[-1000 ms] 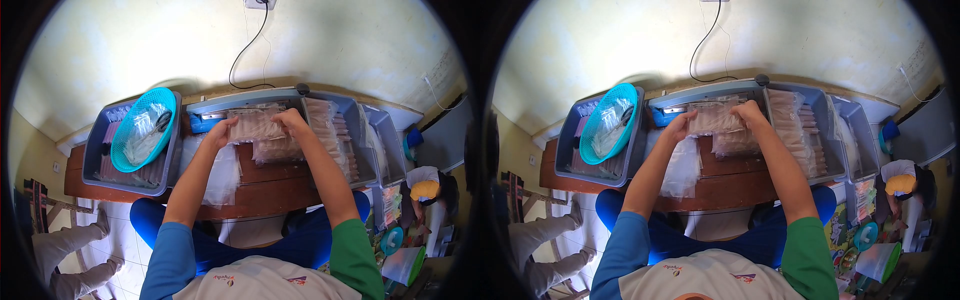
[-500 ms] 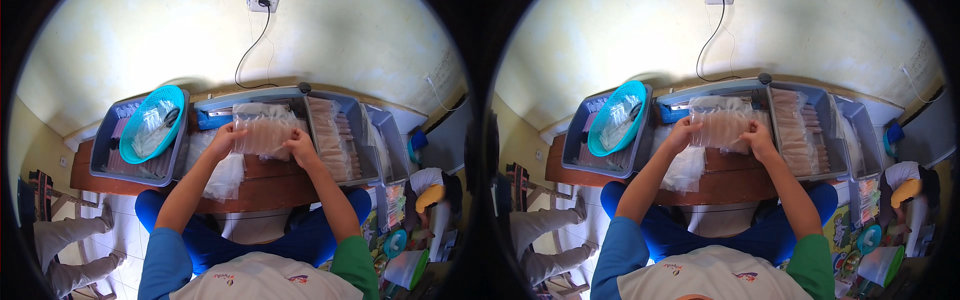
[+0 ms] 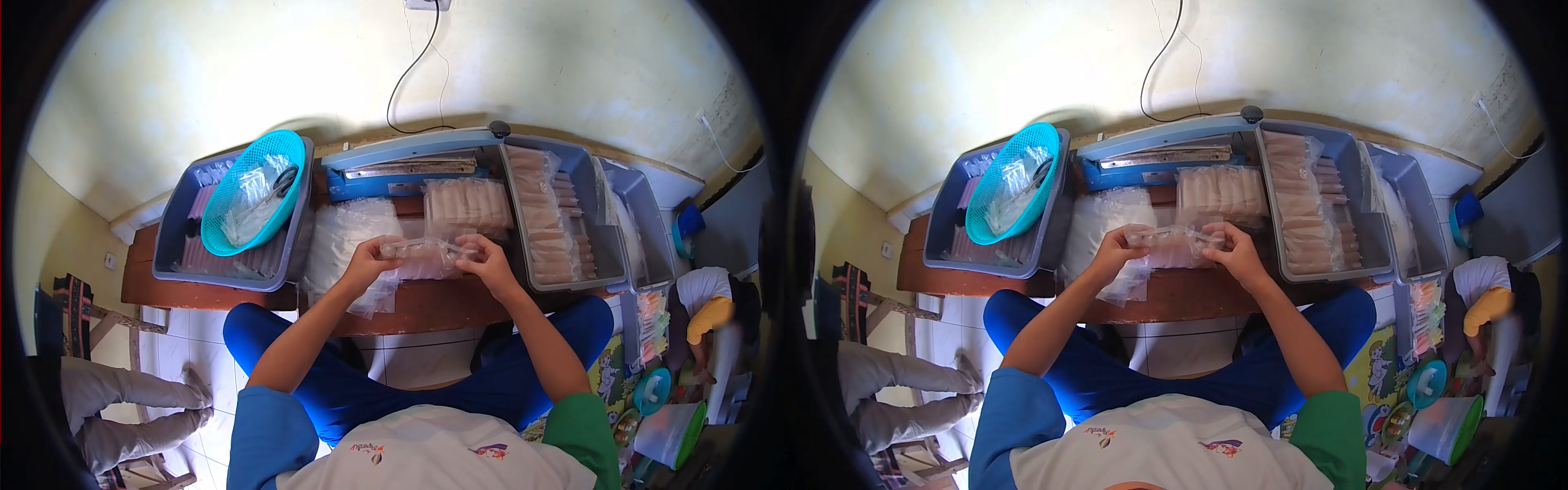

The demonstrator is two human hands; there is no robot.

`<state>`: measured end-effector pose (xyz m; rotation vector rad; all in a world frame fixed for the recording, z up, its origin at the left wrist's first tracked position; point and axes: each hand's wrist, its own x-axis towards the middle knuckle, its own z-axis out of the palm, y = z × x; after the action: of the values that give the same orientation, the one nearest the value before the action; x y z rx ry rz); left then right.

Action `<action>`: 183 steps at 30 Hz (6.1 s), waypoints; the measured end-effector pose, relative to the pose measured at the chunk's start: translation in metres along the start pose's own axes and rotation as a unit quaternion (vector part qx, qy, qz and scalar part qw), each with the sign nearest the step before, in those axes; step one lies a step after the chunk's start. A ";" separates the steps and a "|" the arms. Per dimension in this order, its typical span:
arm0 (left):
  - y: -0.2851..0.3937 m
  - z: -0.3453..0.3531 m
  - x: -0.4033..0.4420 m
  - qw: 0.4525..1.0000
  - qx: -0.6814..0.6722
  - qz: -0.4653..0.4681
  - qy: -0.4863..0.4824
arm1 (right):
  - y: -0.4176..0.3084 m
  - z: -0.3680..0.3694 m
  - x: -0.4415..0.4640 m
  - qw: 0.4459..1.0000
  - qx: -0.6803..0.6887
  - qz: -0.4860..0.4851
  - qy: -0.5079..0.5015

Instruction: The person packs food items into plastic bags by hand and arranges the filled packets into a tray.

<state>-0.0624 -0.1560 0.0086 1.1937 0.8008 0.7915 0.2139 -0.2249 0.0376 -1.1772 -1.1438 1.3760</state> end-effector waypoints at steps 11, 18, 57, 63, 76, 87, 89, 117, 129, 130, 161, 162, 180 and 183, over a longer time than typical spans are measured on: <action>0.010 0.003 -0.002 0.997 0.078 0.025 0.003 | 0.014 -0.001 0.002 0.998 -0.026 -0.054 0.024; 0.005 0.005 -0.001 0.993 0.088 0.063 0.040 | 0.009 0.003 0.006 0.991 -0.083 -0.083 0.070; 0.012 0.004 -0.012 0.982 0.123 0.122 0.080 | 0.021 -0.008 -0.002 0.988 -0.138 -0.069 0.017; 0.004 -0.013 -0.006 0.987 0.133 0.067 0.069 | 0.022 -0.007 -0.003 0.995 -0.079 -0.063 0.016; -0.018 -0.009 -0.002 0.968 0.242 0.065 -0.024 | 0.021 -0.001 -0.006 0.981 -0.178 -0.077 0.005; 0.022 0.009 0.012 0.999 0.023 0.032 -0.007 | -0.008 -0.008 -0.018 0.998 -0.031 -0.055 0.031; 0.031 0.018 0.015 0.997 0.017 0.070 -0.001 | -0.012 -0.011 -0.020 0.996 -0.037 -0.066 0.041; 0.060 0.141 0.130 0.966 -0.164 -0.067 -0.189 | -0.069 -0.119 -0.060 0.959 0.150 -0.019 0.240; 0.060 0.202 0.182 0.980 -0.012 -0.044 -0.196 | -0.070 -0.165 -0.078 0.957 0.046 0.036 0.284; 0.063 0.205 0.187 0.978 0.042 -0.031 -0.202 | -0.071 -0.166 -0.080 0.956 0.025 0.056 0.287; 0.023 0.228 0.200 0.764 0.537 0.315 -0.169 | -0.065 -0.161 -0.084 0.869 -0.419 0.008 0.263; 0.022 0.227 0.200 0.764 0.537 0.316 -0.169 | -0.065 -0.162 -0.085 0.871 -0.417 0.010 0.259; 0.029 0.192 0.128 0.851 0.408 0.312 -0.113 | -0.059 -0.151 -0.073 0.795 -0.487 -0.107 0.346; 0.041 0.167 0.107 0.873 0.400 0.258 -0.105 | -0.062 -0.138 -0.065 0.793 -0.467 -0.186 0.344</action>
<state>0.1304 -0.1354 0.0663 2.2676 0.6376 0.7476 0.3614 -0.2745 0.0916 -1.7867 -1.4035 -0.0686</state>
